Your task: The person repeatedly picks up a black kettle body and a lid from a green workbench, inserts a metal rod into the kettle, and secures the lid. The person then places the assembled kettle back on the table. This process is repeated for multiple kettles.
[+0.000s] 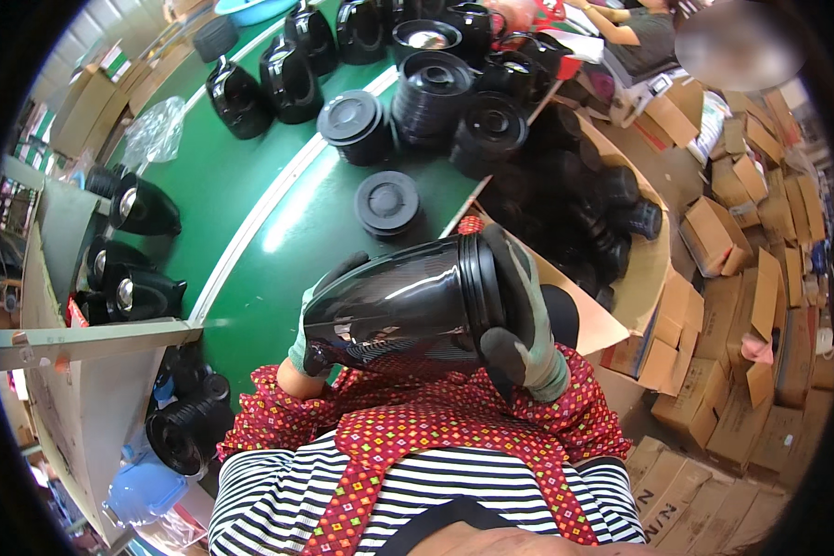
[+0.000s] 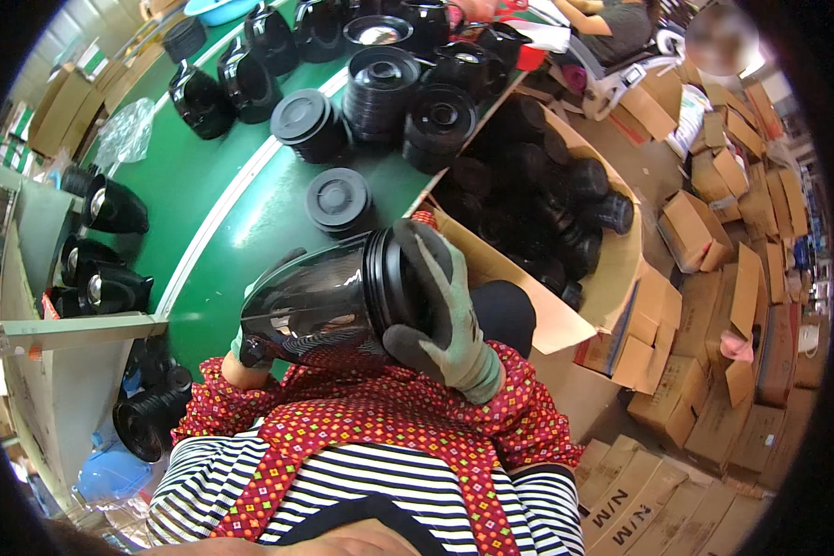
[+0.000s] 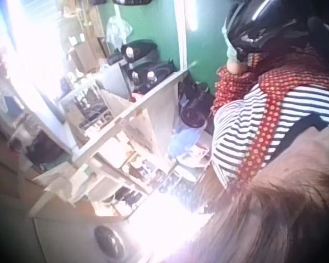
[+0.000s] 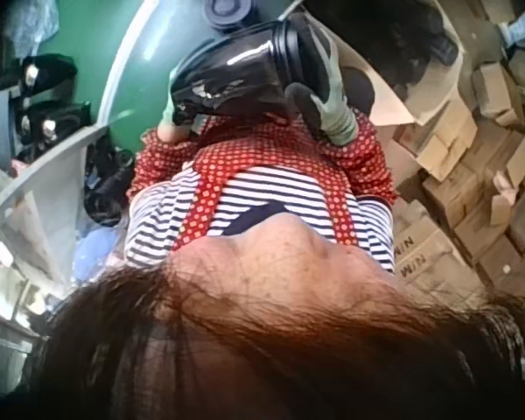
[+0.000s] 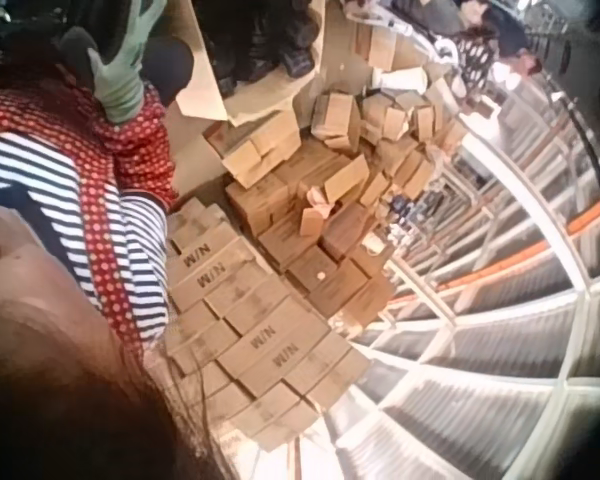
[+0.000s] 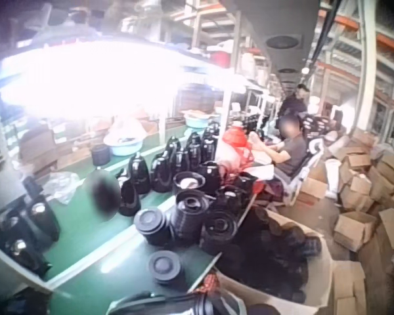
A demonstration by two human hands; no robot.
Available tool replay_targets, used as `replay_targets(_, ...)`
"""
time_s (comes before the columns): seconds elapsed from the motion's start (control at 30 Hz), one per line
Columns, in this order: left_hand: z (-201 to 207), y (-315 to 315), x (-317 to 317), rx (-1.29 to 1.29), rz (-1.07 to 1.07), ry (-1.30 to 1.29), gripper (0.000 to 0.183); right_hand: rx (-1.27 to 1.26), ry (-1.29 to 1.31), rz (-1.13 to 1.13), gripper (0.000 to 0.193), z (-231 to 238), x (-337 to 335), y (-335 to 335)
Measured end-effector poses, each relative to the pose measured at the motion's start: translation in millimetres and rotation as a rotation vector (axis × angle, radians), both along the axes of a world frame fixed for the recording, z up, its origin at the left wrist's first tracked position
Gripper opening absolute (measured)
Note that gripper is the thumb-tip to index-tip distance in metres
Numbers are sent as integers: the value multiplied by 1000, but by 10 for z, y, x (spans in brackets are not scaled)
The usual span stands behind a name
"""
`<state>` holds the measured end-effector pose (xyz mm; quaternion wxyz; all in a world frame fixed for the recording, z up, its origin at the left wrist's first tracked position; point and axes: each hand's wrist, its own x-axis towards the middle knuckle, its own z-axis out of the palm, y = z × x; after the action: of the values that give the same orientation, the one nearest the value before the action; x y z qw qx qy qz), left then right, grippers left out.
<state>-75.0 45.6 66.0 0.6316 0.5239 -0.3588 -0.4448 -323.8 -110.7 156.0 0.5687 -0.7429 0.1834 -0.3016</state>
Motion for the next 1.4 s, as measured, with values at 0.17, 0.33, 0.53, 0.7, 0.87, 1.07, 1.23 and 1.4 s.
replay_targets(0.17,-267,-140,-117,-26,-240,-282,79,-145,-95,-23,105,59,-341,74)
replay_targets(0.33,-60,-385,-193,192,-438,528,62,-418,-70,-54,111,1,-677,3)
replay_targets(0.53,-262,-404,-186,246,-422,717,58,-143,-181,-155,100,-43,-695,108)
replay_targets(0.7,175,-521,-276,-96,-233,-372,77,-52,-251,-97,90,-27,-758,21)
replay_targets(0.87,622,-611,-380,-126,-91,-424,78,718,-262,-110,69,219,-756,-33)
replay_targets(1.07,299,-602,-478,-258,-159,-789,73,-144,-138,-273,63,273,-740,-12)
replay_targets(1.23,303,-587,-541,-89,-642,-297,57,-502,-150,-82,91,298,-792,-71)
replay_targets(1.4,-66,-446,-497,-22,-509,78,56,-468,-180,-75,83,364,-688,-151)
